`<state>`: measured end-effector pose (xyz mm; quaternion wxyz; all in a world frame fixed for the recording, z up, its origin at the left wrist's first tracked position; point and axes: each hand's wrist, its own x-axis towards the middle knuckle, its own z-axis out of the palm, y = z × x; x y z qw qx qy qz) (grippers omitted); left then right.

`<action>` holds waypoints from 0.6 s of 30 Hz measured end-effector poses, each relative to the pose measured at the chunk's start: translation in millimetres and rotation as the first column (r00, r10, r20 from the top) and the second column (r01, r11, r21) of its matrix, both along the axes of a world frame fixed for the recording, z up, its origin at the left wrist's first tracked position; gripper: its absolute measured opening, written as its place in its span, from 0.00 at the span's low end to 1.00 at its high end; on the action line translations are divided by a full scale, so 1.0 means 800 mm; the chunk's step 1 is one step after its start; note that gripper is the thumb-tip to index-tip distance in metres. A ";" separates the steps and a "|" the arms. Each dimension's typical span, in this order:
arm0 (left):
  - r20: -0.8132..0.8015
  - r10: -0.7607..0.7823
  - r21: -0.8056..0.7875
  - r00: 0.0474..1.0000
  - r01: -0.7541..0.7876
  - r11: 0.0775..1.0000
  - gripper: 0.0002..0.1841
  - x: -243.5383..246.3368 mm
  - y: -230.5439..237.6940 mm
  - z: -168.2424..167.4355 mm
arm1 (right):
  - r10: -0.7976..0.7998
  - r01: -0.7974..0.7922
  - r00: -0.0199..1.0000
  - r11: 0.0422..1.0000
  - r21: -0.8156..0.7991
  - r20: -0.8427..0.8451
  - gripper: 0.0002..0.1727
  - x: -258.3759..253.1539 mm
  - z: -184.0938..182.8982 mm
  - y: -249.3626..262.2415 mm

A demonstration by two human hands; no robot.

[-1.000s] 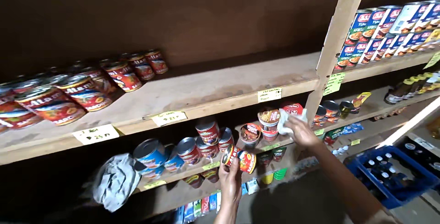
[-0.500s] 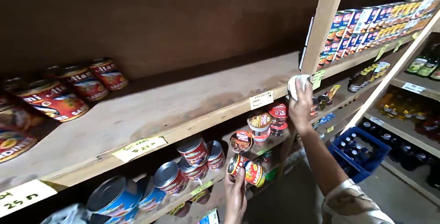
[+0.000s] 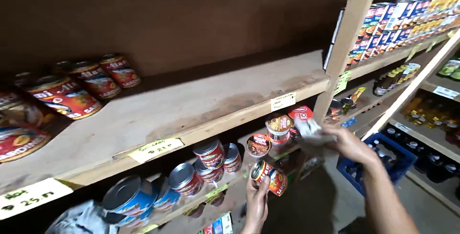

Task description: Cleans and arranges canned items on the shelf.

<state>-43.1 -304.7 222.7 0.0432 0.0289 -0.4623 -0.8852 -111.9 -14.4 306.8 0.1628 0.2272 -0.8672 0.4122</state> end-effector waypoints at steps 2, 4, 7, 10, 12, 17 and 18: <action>0.013 0.032 -0.032 0.999 -0.031 0.999 0.38 0.002 -0.004 -0.006 | 0.104 -0.097 0.971 0.994 -0.045 0.215 0.15 0.022 -0.036 0.037; 0.024 0.072 -0.063 0.997 -0.070 0.995 0.33 0.004 -0.006 -0.009 | -0.094 0.051 0.927 0.991 0.125 0.364 0.13 0.029 -0.073 0.049; 0.020 0.120 -0.086 0.993 -0.118 0.989 0.36 0.010 -0.004 -0.013 | -0.255 0.084 0.846 0.931 0.355 0.469 0.17 0.024 -0.109 0.060; 0.002 0.181 -0.092 0.984 -0.180 0.979 0.36 0.017 0.006 -0.014 | -0.064 0.039 0.894 0.997 0.065 0.443 0.18 0.029 -0.110 0.061; 0.000 0.224 -0.081 0.975 -0.223 0.971 0.35 0.023 0.016 -0.012 | 0.055 -0.004 0.873 0.994 -0.107 0.485 0.24 0.030 -0.117 0.052; -0.025 0.334 -0.070 0.942 -0.335 0.940 0.37 0.041 0.034 -0.005 | 0.400 0.010 0.697 0.824 -0.566 0.595 0.31 0.028 -0.129 0.019; -0.040 0.355 -0.081 0.934 -0.358 0.930 0.37 0.045 0.037 -0.004 | 0.459 -0.033 0.676 0.800 -0.599 0.576 0.34 0.026 -0.131 0.016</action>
